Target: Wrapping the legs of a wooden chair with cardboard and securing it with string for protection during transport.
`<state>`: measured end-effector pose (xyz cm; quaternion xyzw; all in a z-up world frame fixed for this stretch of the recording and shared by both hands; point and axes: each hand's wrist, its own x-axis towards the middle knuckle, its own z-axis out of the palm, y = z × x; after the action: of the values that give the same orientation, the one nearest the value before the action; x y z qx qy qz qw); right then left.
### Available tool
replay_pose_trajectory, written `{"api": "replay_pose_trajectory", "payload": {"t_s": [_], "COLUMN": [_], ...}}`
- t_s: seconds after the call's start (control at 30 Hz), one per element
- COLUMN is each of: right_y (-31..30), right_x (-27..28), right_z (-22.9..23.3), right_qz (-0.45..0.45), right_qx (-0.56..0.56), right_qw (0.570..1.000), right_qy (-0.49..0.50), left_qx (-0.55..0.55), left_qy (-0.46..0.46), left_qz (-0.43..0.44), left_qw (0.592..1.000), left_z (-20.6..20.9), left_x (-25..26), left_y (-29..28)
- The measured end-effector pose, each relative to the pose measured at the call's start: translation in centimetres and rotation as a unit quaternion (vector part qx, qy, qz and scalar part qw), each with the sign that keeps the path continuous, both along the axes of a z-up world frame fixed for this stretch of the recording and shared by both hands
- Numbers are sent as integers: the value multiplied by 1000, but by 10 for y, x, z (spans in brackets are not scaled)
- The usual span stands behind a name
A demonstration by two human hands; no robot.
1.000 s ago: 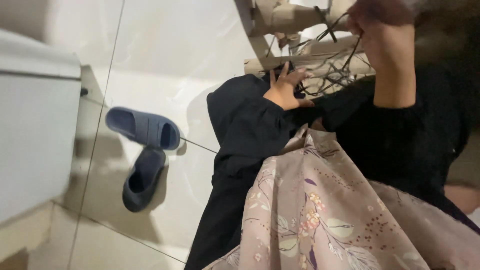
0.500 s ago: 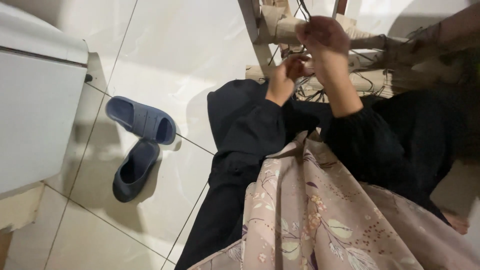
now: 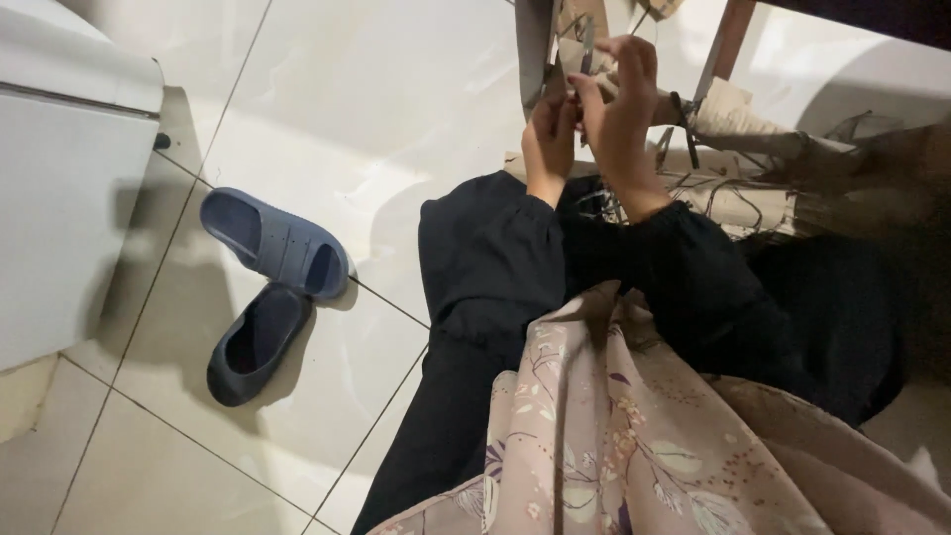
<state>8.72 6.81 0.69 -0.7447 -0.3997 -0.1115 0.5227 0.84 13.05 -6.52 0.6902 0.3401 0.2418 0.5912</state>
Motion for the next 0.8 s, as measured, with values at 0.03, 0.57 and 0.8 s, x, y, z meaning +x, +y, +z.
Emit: {"api": "replay_pose_trajectory", "payload": {"t_s": [0.03, 0.57, 0.8], "right_y": [-3, 6, 10], "right_x": [-6, 32, 55], "right_z": [13, -56, -83], "right_qz": [23, 30, 32], "right_qx": [3, -193, -422], "right_qw": [1000, 976, 905], "right_qy": [-9, -96, 41], "left_qx": [9, -145, -247], "left_qy": [-6, 34, -12], "left_qz": [-1, -12, 6], "left_qw": [1000, 989, 969], "left_z": [6, -28, -48], "left_x": [3, -19, -16], "left_y": [1, -3, -5]}}
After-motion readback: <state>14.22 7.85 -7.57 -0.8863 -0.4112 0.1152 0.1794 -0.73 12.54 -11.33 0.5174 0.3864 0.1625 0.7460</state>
